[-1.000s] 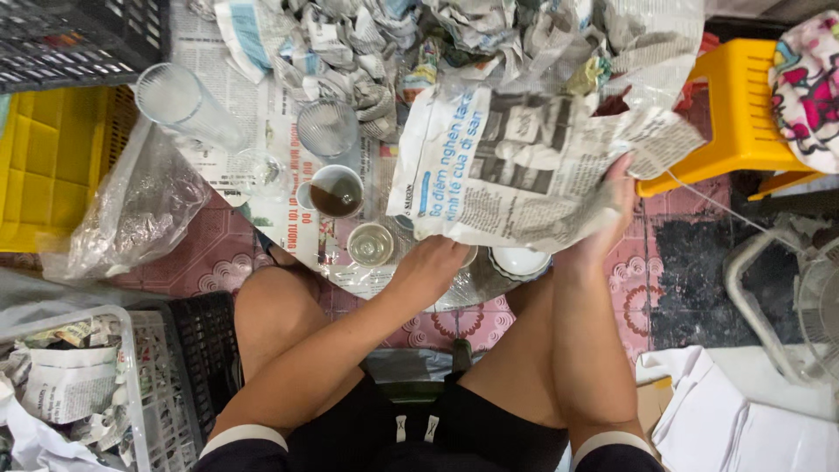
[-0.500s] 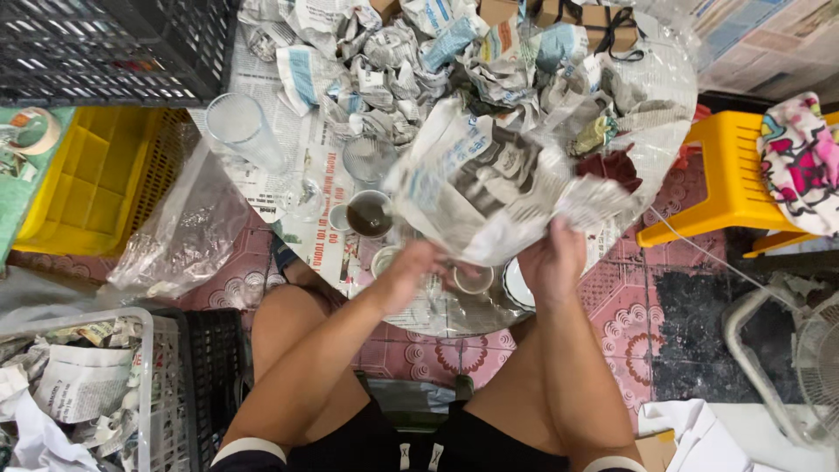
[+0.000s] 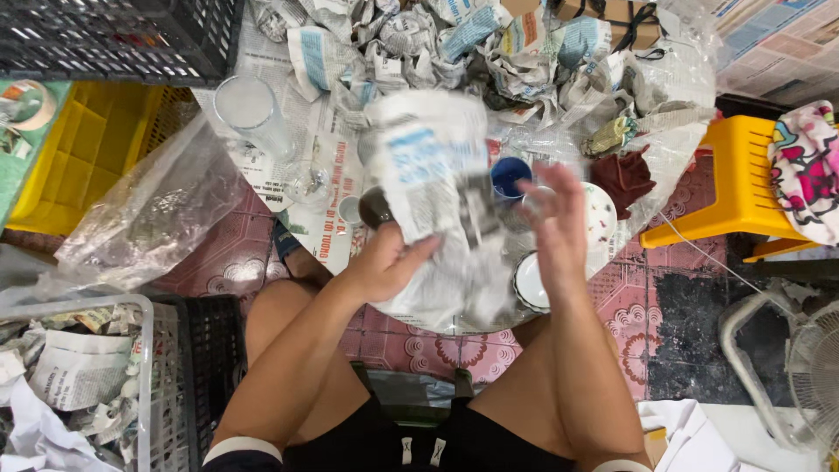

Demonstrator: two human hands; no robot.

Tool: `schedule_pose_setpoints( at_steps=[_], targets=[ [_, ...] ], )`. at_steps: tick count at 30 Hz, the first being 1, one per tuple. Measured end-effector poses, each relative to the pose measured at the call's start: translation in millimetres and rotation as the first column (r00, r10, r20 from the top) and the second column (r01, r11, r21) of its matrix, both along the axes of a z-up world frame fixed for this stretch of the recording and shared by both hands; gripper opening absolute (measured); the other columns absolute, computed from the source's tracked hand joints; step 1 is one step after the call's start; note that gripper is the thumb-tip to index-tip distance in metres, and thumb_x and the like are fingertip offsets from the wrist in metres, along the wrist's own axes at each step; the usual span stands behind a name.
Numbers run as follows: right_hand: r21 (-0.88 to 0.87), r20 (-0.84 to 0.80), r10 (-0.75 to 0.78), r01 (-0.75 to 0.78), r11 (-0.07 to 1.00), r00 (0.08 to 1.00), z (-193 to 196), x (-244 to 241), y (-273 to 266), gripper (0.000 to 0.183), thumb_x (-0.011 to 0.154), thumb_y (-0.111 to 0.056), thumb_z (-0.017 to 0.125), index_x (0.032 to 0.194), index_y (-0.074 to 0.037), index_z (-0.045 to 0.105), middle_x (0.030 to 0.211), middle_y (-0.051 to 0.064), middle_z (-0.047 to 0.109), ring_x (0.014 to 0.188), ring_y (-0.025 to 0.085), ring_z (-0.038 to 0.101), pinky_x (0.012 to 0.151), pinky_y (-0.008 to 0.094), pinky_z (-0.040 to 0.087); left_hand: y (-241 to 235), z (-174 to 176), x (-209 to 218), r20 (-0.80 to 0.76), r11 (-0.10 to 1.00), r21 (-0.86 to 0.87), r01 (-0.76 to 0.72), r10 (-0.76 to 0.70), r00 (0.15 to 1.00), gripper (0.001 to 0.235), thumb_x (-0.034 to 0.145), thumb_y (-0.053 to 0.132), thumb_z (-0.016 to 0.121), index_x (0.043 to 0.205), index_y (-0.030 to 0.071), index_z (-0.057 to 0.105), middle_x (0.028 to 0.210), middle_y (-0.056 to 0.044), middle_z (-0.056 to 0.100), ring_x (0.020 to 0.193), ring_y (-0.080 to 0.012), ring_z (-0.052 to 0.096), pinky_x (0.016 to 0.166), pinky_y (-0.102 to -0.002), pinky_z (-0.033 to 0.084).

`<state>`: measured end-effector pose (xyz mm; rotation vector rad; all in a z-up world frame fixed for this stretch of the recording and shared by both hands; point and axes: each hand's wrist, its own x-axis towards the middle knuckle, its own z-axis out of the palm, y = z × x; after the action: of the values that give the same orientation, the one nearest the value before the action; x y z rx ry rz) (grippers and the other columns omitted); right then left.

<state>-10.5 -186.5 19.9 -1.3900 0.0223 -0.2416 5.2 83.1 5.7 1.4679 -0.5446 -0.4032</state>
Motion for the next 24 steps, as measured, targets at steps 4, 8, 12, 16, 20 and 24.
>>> schedule_pose_setpoints(
  at_steps=[4,8,12,16,20,24],
  targets=[
    [-0.074,-0.24,0.144,-0.166,0.983,0.96,-12,-14,20,0.064,0.098,-0.036,0.057,0.155,-0.015,0.037,0.149,0.009,0.051,0.127,0.022,0.057,0.101,0.038,0.051,-3,-4,-7,0.123,0.995,-0.089,0.047,-0.036,0.992,0.029,0.106,0.012,0.057,0.132,0.0,0.061,0.121,-0.008,0.07,0.11,-0.0147,0.064,0.096,-0.032,0.053],
    [0.05,-0.253,0.196,-0.189,0.981,0.947,-35,-20,21,0.056,0.099,-0.028,0.061,0.149,-0.008,0.046,0.138,0.004,0.059,0.118,0.011,0.057,0.094,0.026,0.045,-8,-19,-7,0.151,0.982,-0.184,-0.045,0.073,0.986,0.03,0.11,0.015,0.055,0.135,0.001,0.06,0.125,-0.008,0.069,0.113,-0.014,0.063,0.1,-0.032,0.052],
    [0.073,-0.24,0.191,-0.178,0.981,0.952,-48,-19,15,0.031,0.106,-0.019,0.065,0.132,-0.001,0.064,0.102,0.001,0.065,0.081,0.006,0.052,0.068,0.021,0.04,-9,-23,-3,0.196,0.974,-0.217,-0.063,0.107,0.975,0.03,0.109,0.019,0.055,0.132,0.001,0.063,0.116,-0.006,0.07,0.106,-0.0108,0.063,0.094,-0.03,0.053],
    [-0.042,-0.13,0.08,-0.086,0.995,0.988,-49,-21,0,0.013,0.102,-0.008,0.066,0.114,-0.003,0.065,0.094,-0.003,0.07,0.081,0.003,0.061,0.071,0.02,0.049,-12,-14,-2,0.063,0.963,-0.12,-0.24,0.249,0.966,0.025,0.104,0.021,0.063,0.116,0.0,0.071,0.101,-0.005,0.077,0.086,-0.0089,0.067,0.075,-0.027,0.055],
    [-0.084,-0.081,-0.054,0.047,0.995,0.995,-45,-17,-13,0.01,0.103,-0.006,0.068,0.112,-0.002,0.067,0.087,-0.005,0.065,0.076,0.003,0.055,0.065,0.019,0.043,-9,4,3,0.134,0.918,-0.021,-0.396,0.395,0.909,0.021,0.101,0.019,0.07,0.101,-0.001,0.076,0.086,-0.005,0.076,0.074,-0.0087,0.064,0.066,-0.027,0.051],
    [-0.095,-0.096,-0.032,0.023,0.995,0.995,-49,-16,-12,0.016,0.099,-0.003,0.071,0.114,-0.004,0.064,0.092,-0.005,0.064,0.083,0.004,0.057,0.071,0.021,0.046,-3,10,5,0.237,0.893,-0.008,-0.45,0.438,0.867,0.017,0.097,0.011,0.073,0.106,-0.003,0.075,0.085,-0.008,0.07,0.074,-0.0106,0.059,0.066,-0.028,0.048]
  ],
)
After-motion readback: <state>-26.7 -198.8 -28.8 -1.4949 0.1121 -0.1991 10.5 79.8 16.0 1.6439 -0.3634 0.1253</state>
